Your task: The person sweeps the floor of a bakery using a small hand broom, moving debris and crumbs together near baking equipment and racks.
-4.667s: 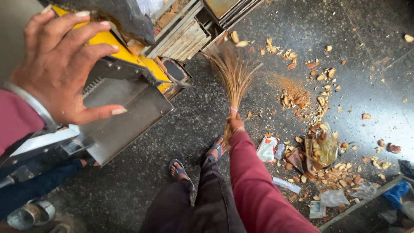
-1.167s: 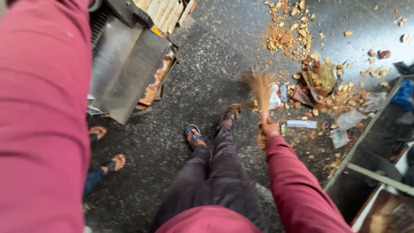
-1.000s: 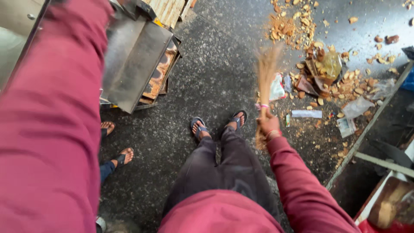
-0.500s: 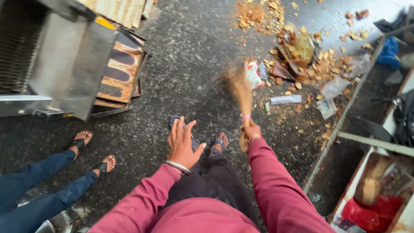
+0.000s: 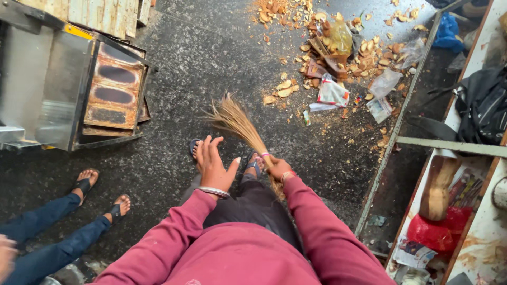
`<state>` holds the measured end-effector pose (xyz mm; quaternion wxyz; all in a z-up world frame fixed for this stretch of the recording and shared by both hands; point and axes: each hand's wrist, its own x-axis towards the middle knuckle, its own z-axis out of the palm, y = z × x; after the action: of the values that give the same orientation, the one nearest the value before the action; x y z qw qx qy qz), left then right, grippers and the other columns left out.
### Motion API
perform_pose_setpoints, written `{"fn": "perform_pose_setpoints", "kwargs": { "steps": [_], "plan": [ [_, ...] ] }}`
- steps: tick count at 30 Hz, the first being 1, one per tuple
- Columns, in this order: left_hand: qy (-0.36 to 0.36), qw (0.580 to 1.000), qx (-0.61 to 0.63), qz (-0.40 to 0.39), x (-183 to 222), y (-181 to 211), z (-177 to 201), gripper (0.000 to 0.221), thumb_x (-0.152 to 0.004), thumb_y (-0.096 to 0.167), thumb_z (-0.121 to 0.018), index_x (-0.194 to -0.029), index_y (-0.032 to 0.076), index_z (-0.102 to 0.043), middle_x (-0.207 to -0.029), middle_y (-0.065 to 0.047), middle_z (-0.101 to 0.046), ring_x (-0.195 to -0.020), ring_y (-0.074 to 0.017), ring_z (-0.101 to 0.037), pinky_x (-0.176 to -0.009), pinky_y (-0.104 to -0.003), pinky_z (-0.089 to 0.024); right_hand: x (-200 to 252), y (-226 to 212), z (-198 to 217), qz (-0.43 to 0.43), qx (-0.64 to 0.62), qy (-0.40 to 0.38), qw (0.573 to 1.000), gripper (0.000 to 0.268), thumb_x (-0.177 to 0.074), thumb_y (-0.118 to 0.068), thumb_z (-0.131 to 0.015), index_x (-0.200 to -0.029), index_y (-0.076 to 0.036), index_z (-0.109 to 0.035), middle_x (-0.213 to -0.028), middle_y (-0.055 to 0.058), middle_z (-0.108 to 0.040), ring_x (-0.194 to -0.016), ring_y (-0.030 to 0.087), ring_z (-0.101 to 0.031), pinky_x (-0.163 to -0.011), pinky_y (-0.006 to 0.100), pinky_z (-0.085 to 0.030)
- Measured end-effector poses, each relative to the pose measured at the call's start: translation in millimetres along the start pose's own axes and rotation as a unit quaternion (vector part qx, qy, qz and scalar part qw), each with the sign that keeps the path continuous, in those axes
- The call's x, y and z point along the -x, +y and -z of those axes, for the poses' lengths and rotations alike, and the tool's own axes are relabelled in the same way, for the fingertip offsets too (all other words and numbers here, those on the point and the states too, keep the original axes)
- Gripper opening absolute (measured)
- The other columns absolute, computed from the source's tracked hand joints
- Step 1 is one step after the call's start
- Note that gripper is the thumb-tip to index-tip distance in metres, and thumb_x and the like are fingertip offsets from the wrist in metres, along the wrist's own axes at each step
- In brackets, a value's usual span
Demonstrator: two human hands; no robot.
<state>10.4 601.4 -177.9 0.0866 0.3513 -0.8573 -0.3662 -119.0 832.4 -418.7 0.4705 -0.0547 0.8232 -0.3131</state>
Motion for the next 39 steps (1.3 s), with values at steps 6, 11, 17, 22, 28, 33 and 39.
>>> {"fn": "perform_pose_setpoints", "kwargs": {
  "steps": [6, 11, 17, 22, 28, 33, 39],
  "plan": [
    [-0.033, 0.999, -0.013, 0.011, 13, 8, -7, 0.076, -0.079, 0.027, -0.081, -0.143, 0.011, -0.042, -0.156, -0.025, -0.033, -0.148, -0.0473, -0.022, -0.118, -0.06, -0.019, -40, 21, 64, -0.133, -0.118, 0.11, 0.978, 0.052, -0.073, -0.01, -0.076, -0.125, -0.006, -0.078, -0.106, 0.013, -0.079, -0.092, 0.026, -0.073, -0.081, 0.038, -0.058],
    [-0.003, 0.999, -0.022, 0.034, -5, 3, 5, 0.077, -0.08, 0.029, -0.081, -0.143, 0.012, -0.042, -0.155, -0.026, -0.034, -0.146, -0.0485, -0.022, -0.117, -0.058, -0.021, -12, -6, 103, 0.024, -0.149, 0.162, 0.975, 0.07, -0.076, -0.008, -0.079, -0.14, -0.003, -0.05, -0.117, 0.006, -0.07, -0.098, 0.014, -0.068, -0.084, 0.032, -0.055],
    [0.107, 0.994, -0.008, 0.014, -49, -12, 19, 0.076, -0.083, 0.027, -0.081, -0.145, 0.01, -0.04, -0.15, -0.024, -0.044, -0.147, -0.0473, -0.029, -0.122, -0.057, -0.023, -5, -55, 71, 0.056, -0.177, 0.077, 0.98, 0.066, -0.08, -0.011, -0.078, -0.142, 0.001, -0.059, -0.116, 0.016, -0.073, -0.097, 0.021, -0.067, -0.085, 0.032, -0.055],
    [0.142, 0.989, -0.009, 0.04, -77, -30, 21, 0.077, -0.078, 0.026, -0.082, -0.143, 0.011, -0.043, -0.151, -0.026, -0.039, -0.144, -0.0497, -0.028, -0.118, -0.057, -0.025, -80, -121, 39, 0.115, -0.069, 0.001, 0.991, 0.076, -0.078, -0.015, -0.077, -0.148, -0.006, -0.05, -0.12, 0.008, -0.073, -0.101, 0.014, -0.068, -0.089, 0.03, -0.053],
    [0.117, 0.992, -0.022, 0.05, -149, -51, 59, 0.079, -0.076, 0.024, -0.083, -0.143, 0.011, -0.043, -0.154, -0.026, -0.035, -0.145, -0.0504, -0.025, -0.117, -0.059, -0.024, -185, -182, 67, -0.045, 0.004, 0.024, 0.999, 0.068, -0.101, -0.059, -0.053, -0.113, 0.002, -0.081, -0.093, 0.01, -0.078, -0.085, 0.017, -0.071, -0.082, 0.032, -0.053],
    [0.121, 0.992, -0.022, 0.008, -242, -55, 88, 0.08, -0.076, 0.025, -0.084, -0.143, 0.013, -0.042, -0.156, -0.025, -0.033, -0.146, -0.0486, -0.023, -0.118, -0.059, -0.023, -228, -256, 95, -0.059, -0.395, 0.057, 0.915, 0.033, -0.095, -0.035, -0.063, -0.109, -0.006, -0.068, -0.089, 0.01, -0.069, -0.079, 0.025, -0.067, -0.075, 0.041, -0.054],
    [0.064, 0.998, -0.012, -0.008, -327, 1, 93, 0.08, -0.078, 0.027, -0.083, -0.143, 0.012, -0.039, -0.159, -0.029, -0.025, -0.149, -0.0506, -0.014, -0.117, -0.062, -0.018, -187, -299, 104, -0.046, -0.371, 0.099, 0.922, 0.032, -0.09, -0.023, -0.064, -0.12, -0.013, -0.06, -0.097, 0.013, -0.065, -0.083, 0.027, -0.064, -0.072, 0.042, -0.053]
  ]
}}
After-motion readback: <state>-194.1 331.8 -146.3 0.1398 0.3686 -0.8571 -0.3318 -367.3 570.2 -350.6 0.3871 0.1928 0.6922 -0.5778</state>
